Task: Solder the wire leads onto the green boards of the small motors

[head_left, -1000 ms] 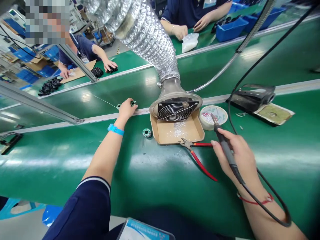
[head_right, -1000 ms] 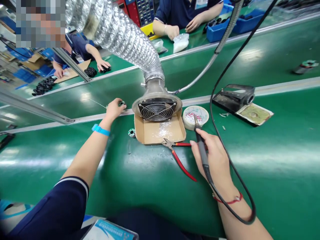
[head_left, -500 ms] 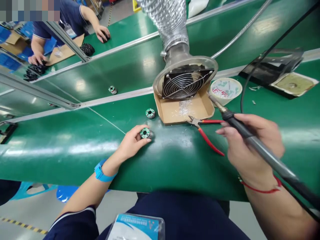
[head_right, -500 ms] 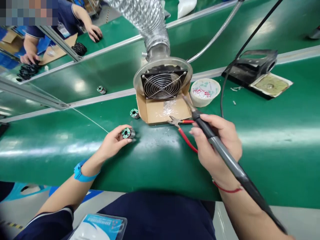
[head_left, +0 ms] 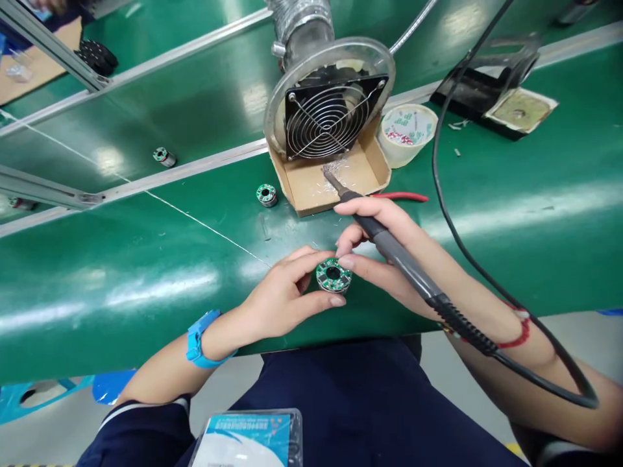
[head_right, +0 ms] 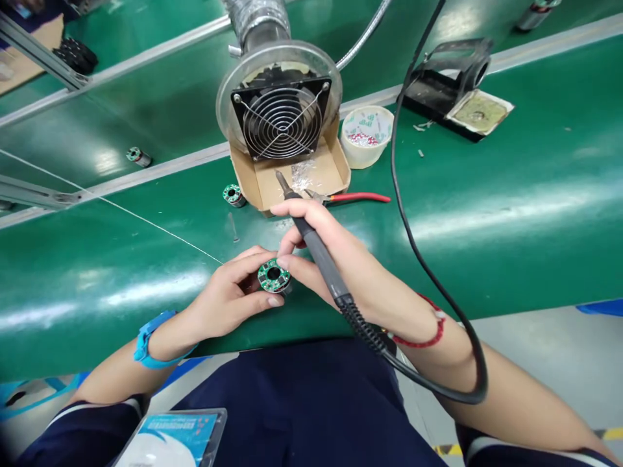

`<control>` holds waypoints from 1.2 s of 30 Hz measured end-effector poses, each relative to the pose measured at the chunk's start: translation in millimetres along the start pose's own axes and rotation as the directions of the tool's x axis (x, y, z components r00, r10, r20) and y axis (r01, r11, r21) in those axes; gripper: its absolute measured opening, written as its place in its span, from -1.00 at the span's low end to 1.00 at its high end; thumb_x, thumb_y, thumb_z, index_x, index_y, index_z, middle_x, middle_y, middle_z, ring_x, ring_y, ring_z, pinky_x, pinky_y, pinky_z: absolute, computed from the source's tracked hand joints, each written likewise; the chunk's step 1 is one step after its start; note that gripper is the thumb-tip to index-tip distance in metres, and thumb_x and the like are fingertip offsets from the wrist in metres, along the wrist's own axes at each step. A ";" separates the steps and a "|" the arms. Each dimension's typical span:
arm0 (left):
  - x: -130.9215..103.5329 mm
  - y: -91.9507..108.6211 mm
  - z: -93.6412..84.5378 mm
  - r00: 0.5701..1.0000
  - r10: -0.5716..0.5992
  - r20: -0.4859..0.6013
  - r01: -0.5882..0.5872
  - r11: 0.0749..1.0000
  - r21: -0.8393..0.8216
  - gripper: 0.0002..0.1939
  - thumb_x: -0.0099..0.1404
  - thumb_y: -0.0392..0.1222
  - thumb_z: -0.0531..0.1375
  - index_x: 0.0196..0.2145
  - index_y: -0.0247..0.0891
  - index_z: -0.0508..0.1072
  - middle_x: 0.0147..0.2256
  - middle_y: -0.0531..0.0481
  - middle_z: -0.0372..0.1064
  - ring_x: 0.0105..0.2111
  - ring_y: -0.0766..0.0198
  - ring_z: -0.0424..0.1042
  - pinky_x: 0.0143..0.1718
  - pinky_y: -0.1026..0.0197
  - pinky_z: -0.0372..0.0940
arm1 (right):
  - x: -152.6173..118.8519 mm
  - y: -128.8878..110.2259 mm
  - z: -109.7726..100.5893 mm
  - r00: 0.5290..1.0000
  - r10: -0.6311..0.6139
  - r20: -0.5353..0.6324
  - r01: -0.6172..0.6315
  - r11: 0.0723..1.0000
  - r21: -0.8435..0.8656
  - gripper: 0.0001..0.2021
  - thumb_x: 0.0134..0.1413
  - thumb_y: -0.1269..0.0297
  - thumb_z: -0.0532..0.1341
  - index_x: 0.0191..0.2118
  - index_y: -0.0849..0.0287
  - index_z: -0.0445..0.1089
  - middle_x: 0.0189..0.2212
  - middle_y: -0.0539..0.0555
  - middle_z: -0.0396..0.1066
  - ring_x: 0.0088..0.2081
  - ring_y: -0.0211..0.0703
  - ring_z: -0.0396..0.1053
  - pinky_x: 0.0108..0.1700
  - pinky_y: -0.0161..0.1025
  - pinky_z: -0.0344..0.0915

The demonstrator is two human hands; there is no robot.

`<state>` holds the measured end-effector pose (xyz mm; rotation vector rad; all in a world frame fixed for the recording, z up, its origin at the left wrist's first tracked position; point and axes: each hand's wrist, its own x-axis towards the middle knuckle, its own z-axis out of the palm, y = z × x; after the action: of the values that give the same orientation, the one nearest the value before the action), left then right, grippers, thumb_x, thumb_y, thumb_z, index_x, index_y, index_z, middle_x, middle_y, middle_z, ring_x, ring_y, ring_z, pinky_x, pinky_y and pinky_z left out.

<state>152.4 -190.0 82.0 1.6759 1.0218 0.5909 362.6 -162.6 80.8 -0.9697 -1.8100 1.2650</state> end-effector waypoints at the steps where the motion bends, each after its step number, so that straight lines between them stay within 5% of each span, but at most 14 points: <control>1: -0.6 0.0 0.2 1.000 0.009 0.009 -0.009 1.000 0.022 -0.57 0.31 0.02 0.31 0.05 -0.23 0.49 -0.27 0.03 0.31 -0.38 0.36 0.23 -0.36 0.28 0.17 | -0.5 -0.5 0.4 1.000 0.026 0.016 -0.026 1.000 -0.006 -0.51 0.22 0.36 0.23 0.22 0.03 0.14 -0.27 -0.09 0.41 -0.20 -0.41 0.43 -0.01 -0.41 0.39; 7: -3.7 0.3 0.5 1.000 0.007 0.015 -0.008 0.992 0.128 -0.53 0.32 0.12 0.26 0.02 -0.27 0.50 -0.30 0.01 0.35 -0.34 0.30 0.29 -0.33 0.25 0.19 | -0.1 -2.6 2.8 0.994 0.084 0.073 -0.081 0.996 -0.035 -0.53 0.23 0.34 0.22 0.21 -0.02 0.14 -0.26 -0.09 0.41 -0.26 -0.41 0.41 -0.16 -0.43 0.38; 14: -5.3 0.1 3.0 1.000 0.025 -0.001 -0.025 0.988 0.151 -0.51 0.32 0.16 0.25 0.00 -0.29 0.50 -0.27 -0.02 0.39 -0.34 0.31 0.31 -0.33 0.24 0.21 | 2.0 -3.4 5.4 0.997 -0.047 0.066 0.052 0.995 -0.083 -0.69 0.23 0.38 0.20 0.06 0.08 0.19 -0.36 -0.09 0.33 -0.39 -0.44 0.32 -0.32 -0.45 0.32; 23: 8.6 -3.1 3.6 1.000 0.000 -0.004 0.000 0.985 0.170 -0.65 0.31 -0.01 0.31 -0.02 -0.23 0.48 -0.36 0.09 0.25 -0.41 0.37 0.21 -0.36 0.28 0.17 | -2.9 11.8 10.0 0.992 -0.106 -0.063 0.102 0.993 -0.066 -0.66 0.24 0.34 0.21 0.09 0.07 0.17 -0.35 -0.09 0.33 -0.32 -0.38 0.37 -0.18 -0.35 0.37; 26: 19.5 -10.6 4.7 0.996 0.002 -0.094 0.025 0.958 0.285 -0.69 0.28 -0.18 0.30 -0.04 -0.25 0.42 -0.29 0.06 0.28 -0.36 0.34 0.23 -0.32 0.25 0.19 | -3.3 20.8 16.8 0.982 -0.095 -0.165 0.055 0.972 -0.230 -0.45 0.13 0.18 0.32 0.17 0.09 0.15 -0.21 0.02 0.39 -0.18 -0.20 0.43 -0.06 -0.17 0.40; 29: 29.5 -26.4 5.9 0.988 -0.038 -0.147 0.089 0.929 0.359 -0.72 0.23 -0.30 0.25 -0.10 -0.25 0.35 -0.21 0.01 0.29 -0.31 0.31 0.24 -0.29 0.21 0.20 | -0.6 33.3 24.1 0.986 -0.083 -0.141 -0.001 0.859 -0.512 -0.47 0.11 0.12 0.32 0.15 0.15 0.23 -0.16 0.13 0.43 -0.13 0.01 0.42 -0.04 0.01 0.35; 32: 33.8 -45.5 4.2 0.977 -0.120 -0.174 0.159 0.959 0.233 -0.54 0.17 -0.38 0.20 0.01 -0.22 0.21 -0.11 -0.04 0.27 -0.37 0.38 0.24 -0.33 0.23 0.23 | 3.5 45.0 28.2 0.996 -0.061 -0.058 0.006 0.737 -0.676 -0.57 0.19 0.25 0.20 0.16 0.17 0.27 -0.19 0.16 0.44 -0.15 0.07 0.38 -0.06 0.04 0.29; 36: 30.3 -57.8 -0.3 0.961 -0.174 -0.215 0.149 0.981 -0.127 -0.29 0.03 -0.53 0.08 0.12 -0.14 0.00 0.10 -0.16 0.17 -0.41 0.48 0.31 -0.43 0.30 0.25 | 5.6 46.3 32.2 0.992 -0.127 0.011 0.105 0.762 -0.639 -0.56 0.17 0.39 0.13 0.18 0.17 0.23 -0.10 0.18 0.45 -0.07 0.04 0.35 0.00 0.00 0.26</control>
<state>148.2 -158.4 25.0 1.4357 1.2531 0.7267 340.2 -160.2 28.8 -1.1941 -2.2924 0.5275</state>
